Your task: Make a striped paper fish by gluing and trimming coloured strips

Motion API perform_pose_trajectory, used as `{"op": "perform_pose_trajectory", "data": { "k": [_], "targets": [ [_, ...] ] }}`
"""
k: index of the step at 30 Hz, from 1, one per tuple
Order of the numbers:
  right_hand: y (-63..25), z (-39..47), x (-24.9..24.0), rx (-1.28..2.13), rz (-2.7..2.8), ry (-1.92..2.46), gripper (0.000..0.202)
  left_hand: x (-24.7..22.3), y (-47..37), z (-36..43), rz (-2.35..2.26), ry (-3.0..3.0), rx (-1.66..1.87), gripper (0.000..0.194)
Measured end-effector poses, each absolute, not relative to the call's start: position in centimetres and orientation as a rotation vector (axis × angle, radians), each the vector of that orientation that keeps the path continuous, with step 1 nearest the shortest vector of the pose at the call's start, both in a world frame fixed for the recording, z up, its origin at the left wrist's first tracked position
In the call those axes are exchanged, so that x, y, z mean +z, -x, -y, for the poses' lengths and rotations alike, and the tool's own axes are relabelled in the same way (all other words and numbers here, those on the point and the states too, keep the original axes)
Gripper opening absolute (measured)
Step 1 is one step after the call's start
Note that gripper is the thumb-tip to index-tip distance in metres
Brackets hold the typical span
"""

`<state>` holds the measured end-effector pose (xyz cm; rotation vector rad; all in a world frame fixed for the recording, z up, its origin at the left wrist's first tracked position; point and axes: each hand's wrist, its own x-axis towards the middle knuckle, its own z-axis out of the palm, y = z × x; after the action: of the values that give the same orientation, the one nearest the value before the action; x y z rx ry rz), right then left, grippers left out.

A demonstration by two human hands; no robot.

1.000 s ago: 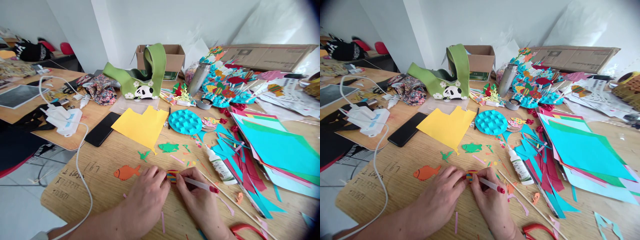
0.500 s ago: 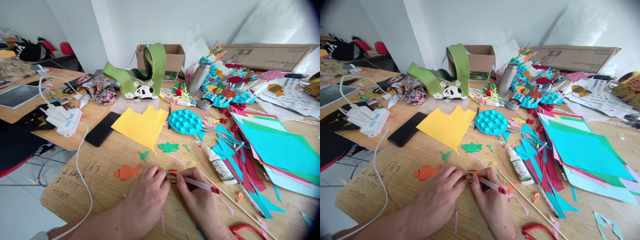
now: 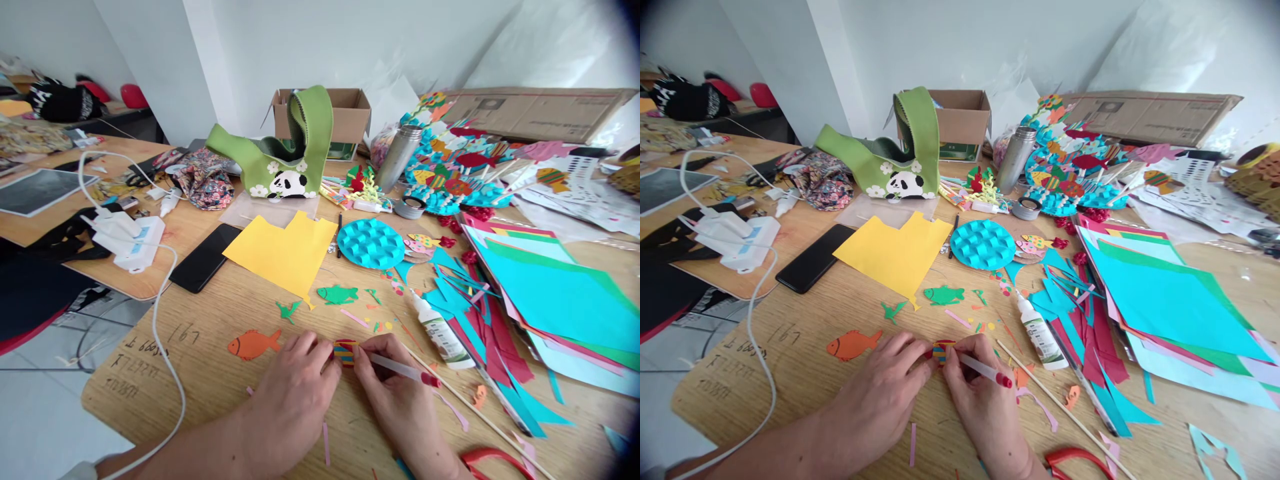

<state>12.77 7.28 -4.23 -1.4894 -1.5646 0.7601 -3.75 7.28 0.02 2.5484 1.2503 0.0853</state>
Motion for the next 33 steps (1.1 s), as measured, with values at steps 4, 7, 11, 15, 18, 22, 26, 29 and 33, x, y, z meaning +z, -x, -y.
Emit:
{"op": "perform_pose_trajectory", "data": {
  "k": [4,7,11,15,18,22,26,29,33],
  "targets": [
    [-12.71,-7.30,-4.04,0.757,1.578,1.483,0.021,-0.02,3.73,-7.29,-1.249,-2.556,0.087,0.029],
    [-12.70,-7.27,-3.93,0.760,1.580,1.478,0.021,-0.09,3.75,-7.28,-1.251,-2.554,0.090,0.028],
    [-12.67,-7.25,-3.91,0.762,1.587,1.486,0.021,-0.03,3.79,-7.26,-1.258,-2.547,0.094,0.028],
    [-12.63,-7.27,-3.94,0.759,1.580,1.475,0.021,0.10,3.78,-7.26,-1.258,-2.539,0.095,0.030],
    [-12.67,-7.26,-3.98,0.767,1.579,1.471,0.021,0.08,3.77,-7.25,-1.257,-2.531,0.082,0.030],
    [-12.71,-7.27,-4.02,0.765,1.587,1.481,0.020,-0.04,3.78,-7.21,-1.261,-2.536,0.116,0.030],
    [-12.66,-7.26,-4.00,0.768,1.590,1.475,0.019,-0.06,3.83,-7.22,-1.253,-2.546,0.136,0.030],
    [-12.67,-7.19,-3.98,0.777,1.577,1.472,0.019,-0.03,3.86,-7.25,-1.250,-2.547,0.129,0.029],
    [-12.71,-7.12,-3.97,0.788,1.561,1.464,0.018,-0.02,3.84,-7.26,-1.252,-2.543,0.112,0.028]
  ]
}}
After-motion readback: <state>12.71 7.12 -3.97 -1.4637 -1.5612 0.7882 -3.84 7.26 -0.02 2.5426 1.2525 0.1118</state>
